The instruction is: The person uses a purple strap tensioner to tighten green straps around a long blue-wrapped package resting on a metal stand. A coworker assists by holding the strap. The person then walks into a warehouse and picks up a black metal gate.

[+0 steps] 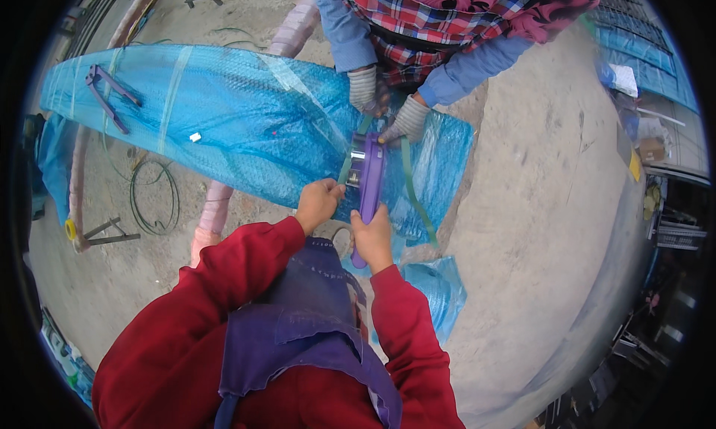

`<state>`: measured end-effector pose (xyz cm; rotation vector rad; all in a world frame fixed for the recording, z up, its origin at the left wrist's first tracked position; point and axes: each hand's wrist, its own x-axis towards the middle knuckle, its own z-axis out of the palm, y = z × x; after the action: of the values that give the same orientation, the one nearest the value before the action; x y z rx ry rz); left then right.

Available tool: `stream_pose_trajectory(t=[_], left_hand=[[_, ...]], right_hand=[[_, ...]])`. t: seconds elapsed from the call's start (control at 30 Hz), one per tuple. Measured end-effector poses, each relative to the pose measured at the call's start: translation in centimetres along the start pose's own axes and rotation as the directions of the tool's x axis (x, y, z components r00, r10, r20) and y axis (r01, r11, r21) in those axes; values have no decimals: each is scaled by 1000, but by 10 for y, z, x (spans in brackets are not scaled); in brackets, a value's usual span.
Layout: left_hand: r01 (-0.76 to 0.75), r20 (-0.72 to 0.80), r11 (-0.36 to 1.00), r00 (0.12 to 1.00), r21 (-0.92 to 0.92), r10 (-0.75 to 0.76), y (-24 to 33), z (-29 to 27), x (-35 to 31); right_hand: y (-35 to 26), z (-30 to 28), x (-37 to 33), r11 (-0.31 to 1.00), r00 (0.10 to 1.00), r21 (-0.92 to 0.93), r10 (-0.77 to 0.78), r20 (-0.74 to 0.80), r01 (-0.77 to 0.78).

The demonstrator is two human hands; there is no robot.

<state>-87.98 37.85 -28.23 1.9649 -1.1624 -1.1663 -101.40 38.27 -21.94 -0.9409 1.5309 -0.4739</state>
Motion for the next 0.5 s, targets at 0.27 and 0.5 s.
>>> stream_pose_trajectory(t=[0.27,0.5], left_hand=[[73,61,995,996,-73,-68,13,14,-7],[219,98,760,974,-611,-203,-18,33,-16]], right_hand=[[7,7,1,999,1000,37,4,-6,-4],[15,9,3,995,999,98,-26,26,23]])
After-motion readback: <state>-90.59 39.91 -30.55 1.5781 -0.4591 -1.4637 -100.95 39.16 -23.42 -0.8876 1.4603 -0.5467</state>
